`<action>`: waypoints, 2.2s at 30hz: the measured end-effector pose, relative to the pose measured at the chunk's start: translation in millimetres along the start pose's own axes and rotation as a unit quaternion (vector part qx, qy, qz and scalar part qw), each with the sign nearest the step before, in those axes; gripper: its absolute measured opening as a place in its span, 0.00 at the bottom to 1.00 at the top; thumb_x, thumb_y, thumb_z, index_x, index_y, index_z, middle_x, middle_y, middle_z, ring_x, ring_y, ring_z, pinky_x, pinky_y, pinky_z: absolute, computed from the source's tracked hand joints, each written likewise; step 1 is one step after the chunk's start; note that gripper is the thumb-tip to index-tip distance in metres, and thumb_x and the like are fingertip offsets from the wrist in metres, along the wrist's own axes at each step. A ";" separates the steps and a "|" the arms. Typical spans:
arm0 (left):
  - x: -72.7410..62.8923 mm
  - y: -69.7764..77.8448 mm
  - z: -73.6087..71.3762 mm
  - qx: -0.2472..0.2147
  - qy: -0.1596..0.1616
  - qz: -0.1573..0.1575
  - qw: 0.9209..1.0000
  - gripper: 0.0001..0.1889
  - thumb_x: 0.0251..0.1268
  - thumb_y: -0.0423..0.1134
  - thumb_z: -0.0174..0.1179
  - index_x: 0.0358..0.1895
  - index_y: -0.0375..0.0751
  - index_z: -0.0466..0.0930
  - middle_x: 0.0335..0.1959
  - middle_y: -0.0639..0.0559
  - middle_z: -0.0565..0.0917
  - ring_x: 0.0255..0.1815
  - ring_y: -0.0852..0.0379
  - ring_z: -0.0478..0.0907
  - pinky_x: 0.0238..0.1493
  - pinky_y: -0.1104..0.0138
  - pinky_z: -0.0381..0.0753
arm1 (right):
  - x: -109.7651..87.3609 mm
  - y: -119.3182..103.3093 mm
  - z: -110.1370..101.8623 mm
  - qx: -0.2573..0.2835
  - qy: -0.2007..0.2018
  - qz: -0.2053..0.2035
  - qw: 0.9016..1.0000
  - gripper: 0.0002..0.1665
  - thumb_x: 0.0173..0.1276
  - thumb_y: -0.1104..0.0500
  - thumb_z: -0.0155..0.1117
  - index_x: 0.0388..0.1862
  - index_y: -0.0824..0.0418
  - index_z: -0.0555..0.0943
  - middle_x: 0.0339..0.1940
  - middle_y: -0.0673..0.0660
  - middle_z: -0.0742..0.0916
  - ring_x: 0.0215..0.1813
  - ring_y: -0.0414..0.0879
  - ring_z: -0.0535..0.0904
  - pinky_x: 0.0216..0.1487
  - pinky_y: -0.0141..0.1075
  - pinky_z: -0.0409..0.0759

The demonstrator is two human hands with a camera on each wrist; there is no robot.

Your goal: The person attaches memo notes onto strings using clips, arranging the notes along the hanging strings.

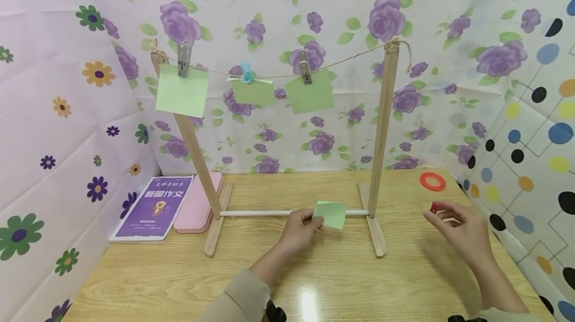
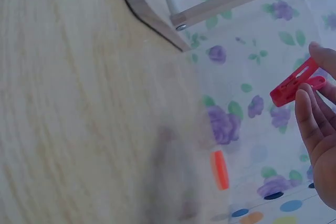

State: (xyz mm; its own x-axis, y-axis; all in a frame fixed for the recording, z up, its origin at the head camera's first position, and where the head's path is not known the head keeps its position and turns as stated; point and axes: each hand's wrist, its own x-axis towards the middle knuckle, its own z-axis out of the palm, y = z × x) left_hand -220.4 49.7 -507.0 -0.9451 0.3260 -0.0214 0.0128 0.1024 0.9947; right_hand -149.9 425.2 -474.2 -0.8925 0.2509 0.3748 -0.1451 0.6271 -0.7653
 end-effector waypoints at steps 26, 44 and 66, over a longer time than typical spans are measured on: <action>7.0 69.4 19.4 -0.146 0.063 0.045 0.986 0.08 0.66 0.33 0.69 0.45 0.36 0.87 0.32 0.46 0.89 0.35 0.50 0.89 0.42 0.65 0.90 | 23.5 -82.0 -16.2 0.047 0.032 -0.130 0.990 0.19 0.65 0.72 0.71 0.55 0.70 0.83 0.36 0.38 0.88 0.38 0.28 0.85 0.42 0.16 0.81; 10.4 110.6 31.2 -0.224 0.063 0.075 0.970 0.05 0.66 0.31 0.68 0.40 0.32 0.87 0.35 0.35 0.88 0.31 0.57 0.88 0.41 0.65 0.90 | 49.1 -125.3 -24.2 0.076 0.056 -0.239 0.966 0.18 0.61 0.79 0.67 0.52 0.78 0.81 0.37 0.39 0.88 0.35 0.28 0.85 0.43 0.15 0.80; 17.4 145.1 31.6 -0.275 0.071 0.115 0.952 0.06 0.66 0.31 0.67 0.41 0.31 0.86 0.35 0.40 0.89 0.32 0.55 0.88 0.40 0.65 0.90 | 83.7 -208.9 -44.4 0.052 0.102 -0.356 0.927 0.14 0.67 0.71 0.69 0.49 0.80 0.82 0.41 0.39 0.86 0.36 0.30 0.82 0.46 0.17 0.80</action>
State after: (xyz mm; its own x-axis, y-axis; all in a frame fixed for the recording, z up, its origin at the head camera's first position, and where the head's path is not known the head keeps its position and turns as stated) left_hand -224.7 100.0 -366.3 -0.9730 0.1462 0.1788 0.0892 -0.4762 0.8748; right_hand -175.4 347.9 -259.7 -0.4561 -0.0591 0.8880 -0.7167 0.6159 -0.3271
